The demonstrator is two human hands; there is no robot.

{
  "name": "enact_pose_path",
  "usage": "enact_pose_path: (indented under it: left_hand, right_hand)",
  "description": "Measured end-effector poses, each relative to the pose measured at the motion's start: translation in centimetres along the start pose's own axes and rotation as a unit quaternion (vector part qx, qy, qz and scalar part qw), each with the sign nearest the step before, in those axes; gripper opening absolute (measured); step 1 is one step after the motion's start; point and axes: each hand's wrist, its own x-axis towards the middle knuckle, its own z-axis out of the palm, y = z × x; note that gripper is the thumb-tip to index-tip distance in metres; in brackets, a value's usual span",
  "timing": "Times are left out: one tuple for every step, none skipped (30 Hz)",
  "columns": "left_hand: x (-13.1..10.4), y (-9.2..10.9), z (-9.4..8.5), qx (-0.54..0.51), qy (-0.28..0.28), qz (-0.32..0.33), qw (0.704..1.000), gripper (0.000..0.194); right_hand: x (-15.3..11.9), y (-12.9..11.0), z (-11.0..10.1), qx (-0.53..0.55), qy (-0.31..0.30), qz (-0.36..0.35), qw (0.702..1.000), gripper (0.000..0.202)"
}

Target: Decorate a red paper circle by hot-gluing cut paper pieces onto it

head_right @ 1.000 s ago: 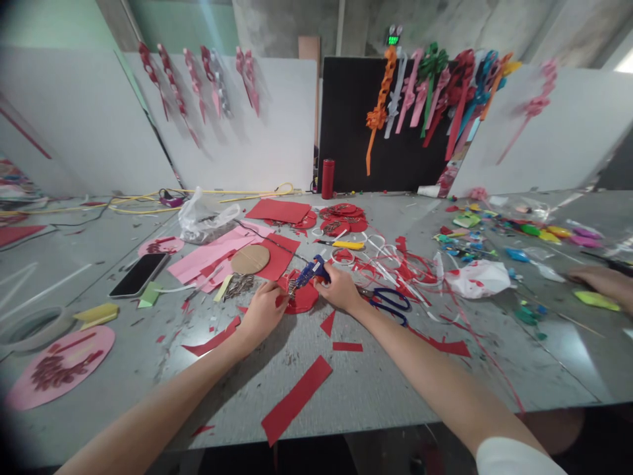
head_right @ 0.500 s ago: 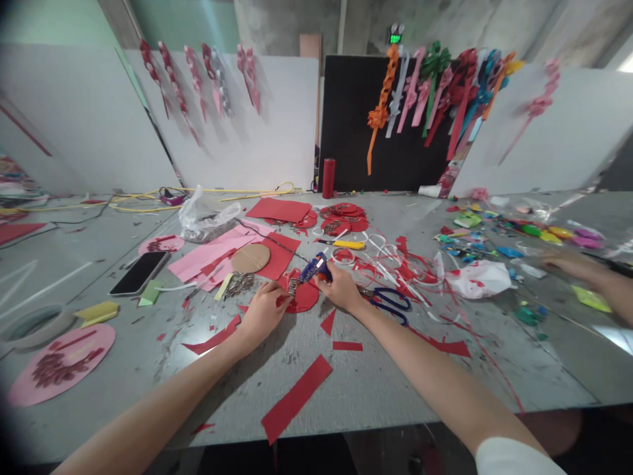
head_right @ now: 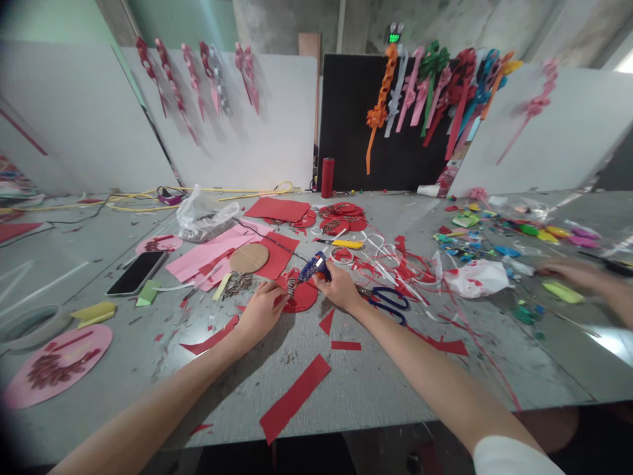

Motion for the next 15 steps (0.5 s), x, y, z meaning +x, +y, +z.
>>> enact_pose_path:
  left_hand:
    - [0.0, -0.1, -0.1, 0.001, -0.002, 0.005, 1.000, 0.016]
    - [0.0, -0.2, -0.2, 0.003, -0.005, 0.010, 1.000, 0.017]
    - [0.0, -0.3, -0.3, 0.008, -0.008, 0.016, 1.000, 0.018]
    - [0.0, -0.5, -0.4, 0.013, -0.010, 0.021, 1.000, 0.020]
    - [0.0, -0.6, -0.5, 0.018, -0.011, 0.025, 0.999, 0.021]
    - [0.1, -0.8, -0.5, 0.022, -0.011, 0.029, 0.999, 0.022]
    - [0.1, -0.9, -0.6, 0.023, -0.012, 0.032, 0.999, 0.023]
    - [0.1, -1.1, -0.6, 0.022, -0.012, 0.035, 0.999, 0.024]
    - [0.2, -1.2, -0.7, 0.018, -0.013, 0.036, 0.999, 0.026]
    - [0.2, -1.2, -0.7, 0.013, -0.015, 0.038, 0.999, 0.028]
    - [0.2, -1.3, -0.8, 0.007, -0.017, 0.040, 0.999, 0.031]
    - [0.2, -1.3, -0.9, 0.002, -0.020, 0.043, 0.999, 0.035]
    - [0.1, -1.3, -1.0, -0.001, -0.023, 0.047, 0.999, 0.039]
    - [0.1, -1.3, -1.0, -0.004, -0.027, 0.051, 0.998, 0.042]
    - [0.1, -1.3, -1.1, -0.004, -0.031, 0.056, 0.998, 0.044]
  right_hand:
    - [0.0, 0.0, 0.0, -0.002, 0.001, 0.000, 1.000, 0.021]
    - [0.0, 0.1, 0.0, -0.004, 0.003, 0.001, 1.000, 0.022]
    - [0.0, 0.1, 0.0, -0.006, 0.005, 0.001, 1.000, 0.022]
    - [0.0, 0.1, 0.1, -0.009, 0.007, 0.000, 1.000, 0.023]
    - [0.0, 0.1, 0.1, -0.011, 0.008, 0.000, 1.000, 0.023]
    - [0.0, 0.1, 0.1, -0.013, 0.010, -0.001, 1.000, 0.022]
    - [0.0, 0.1, 0.1, -0.015, 0.011, -0.001, 1.000, 0.022]
    - [0.0, 0.1, 0.1, -0.016, 0.012, -0.002, 1.000, 0.021]
    - [0.1, 0.1, 0.1, -0.017, 0.013, -0.002, 1.000, 0.021]
    - [0.1, 0.0, 0.0, -0.016, 0.014, -0.003, 1.000, 0.020]
    - [0.1, 0.0, 0.0, -0.016, 0.014, -0.003, 1.000, 0.020]
    - [0.1, 0.0, 0.0, -0.015, 0.014, -0.003, 1.000, 0.021]
    - [0.0, 0.0, 0.0, -0.015, 0.013, -0.002, 1.000, 0.021]
    - [0.0, 0.0, 0.0, -0.014, 0.013, -0.002, 1.000, 0.021]
    - [0.0, 0.0, 0.0, -0.014, 0.012, -0.001, 1.000, 0.022]
